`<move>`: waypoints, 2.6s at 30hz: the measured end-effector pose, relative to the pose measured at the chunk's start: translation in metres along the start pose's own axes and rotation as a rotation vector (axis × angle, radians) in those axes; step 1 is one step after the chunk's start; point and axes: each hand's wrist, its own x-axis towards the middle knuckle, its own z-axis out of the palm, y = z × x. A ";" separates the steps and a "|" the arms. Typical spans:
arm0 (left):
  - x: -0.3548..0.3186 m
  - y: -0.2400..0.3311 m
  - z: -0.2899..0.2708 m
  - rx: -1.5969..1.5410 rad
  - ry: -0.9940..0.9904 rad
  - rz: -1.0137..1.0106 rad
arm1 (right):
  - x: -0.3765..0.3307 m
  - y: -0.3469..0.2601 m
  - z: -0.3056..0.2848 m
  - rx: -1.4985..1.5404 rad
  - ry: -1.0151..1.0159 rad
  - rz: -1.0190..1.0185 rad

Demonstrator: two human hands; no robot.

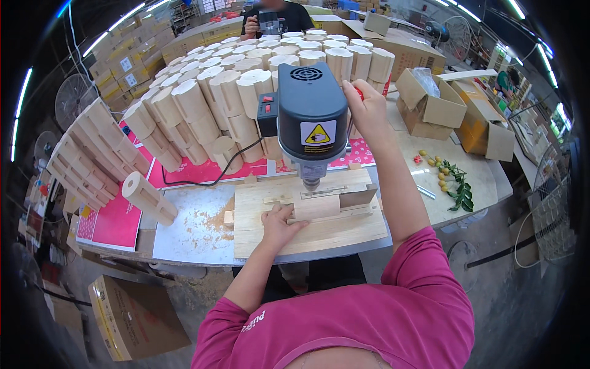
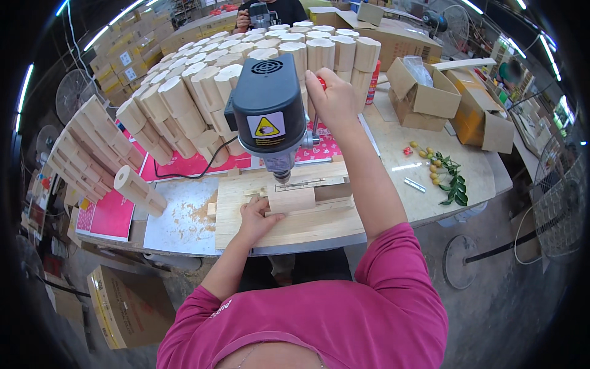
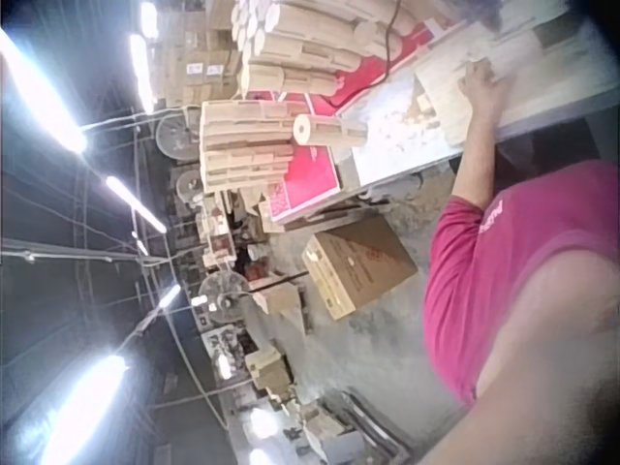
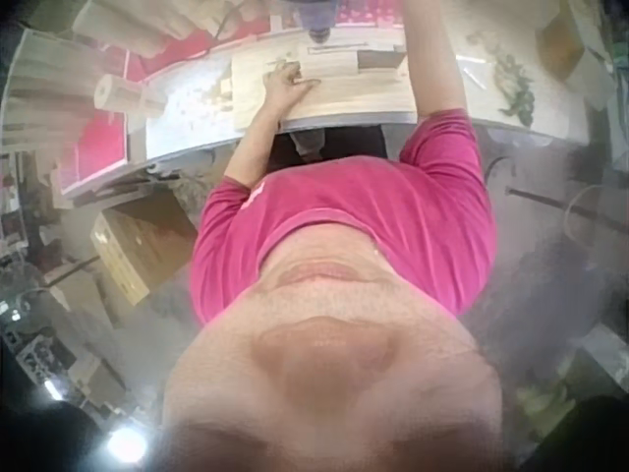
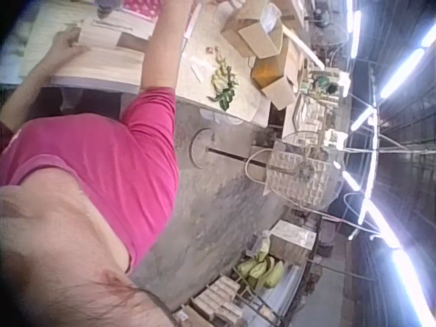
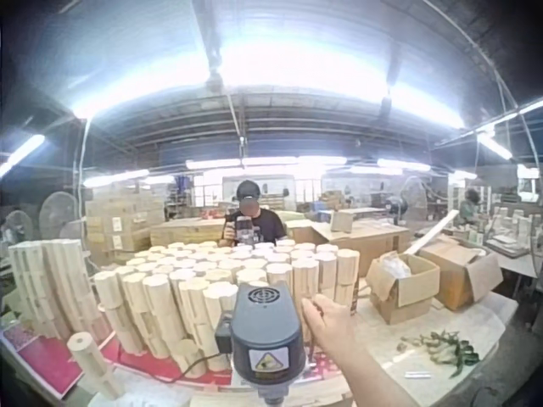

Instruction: Drilling holes into cylindrical wood blocks using a drill press workstation.

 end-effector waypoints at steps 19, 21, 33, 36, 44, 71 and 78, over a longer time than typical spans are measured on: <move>-0.064 -0.015 -0.117 -0.562 0.006 -0.080 | -0.189 0.034 -0.085 0.420 -0.914 0.728; -0.071 -0.014 -0.145 -0.755 0.151 -0.265 | -0.207 0.046 -0.080 0.441 -0.945 0.765; -0.079 0.009 -0.141 -0.759 0.193 -0.666 | -0.191 -0.010 -0.087 0.385 -0.831 0.354; -0.079 0.017 -0.132 -0.755 0.170 -0.648 | -0.192 -0.006 -0.092 0.436 -0.665 0.375; -0.069 0.022 -0.086 -0.978 0.058 -0.629 | -0.205 0.016 -0.069 0.538 -0.700 0.451; -0.028 -0.015 -0.006 0.267 0.342 0.120 | -0.189 0.071 0.001 -0.042 -0.445 0.208; -0.023 -0.032 -0.014 0.203 0.234 0.127 | -0.187 0.069 0.000 -0.036 -0.508 0.155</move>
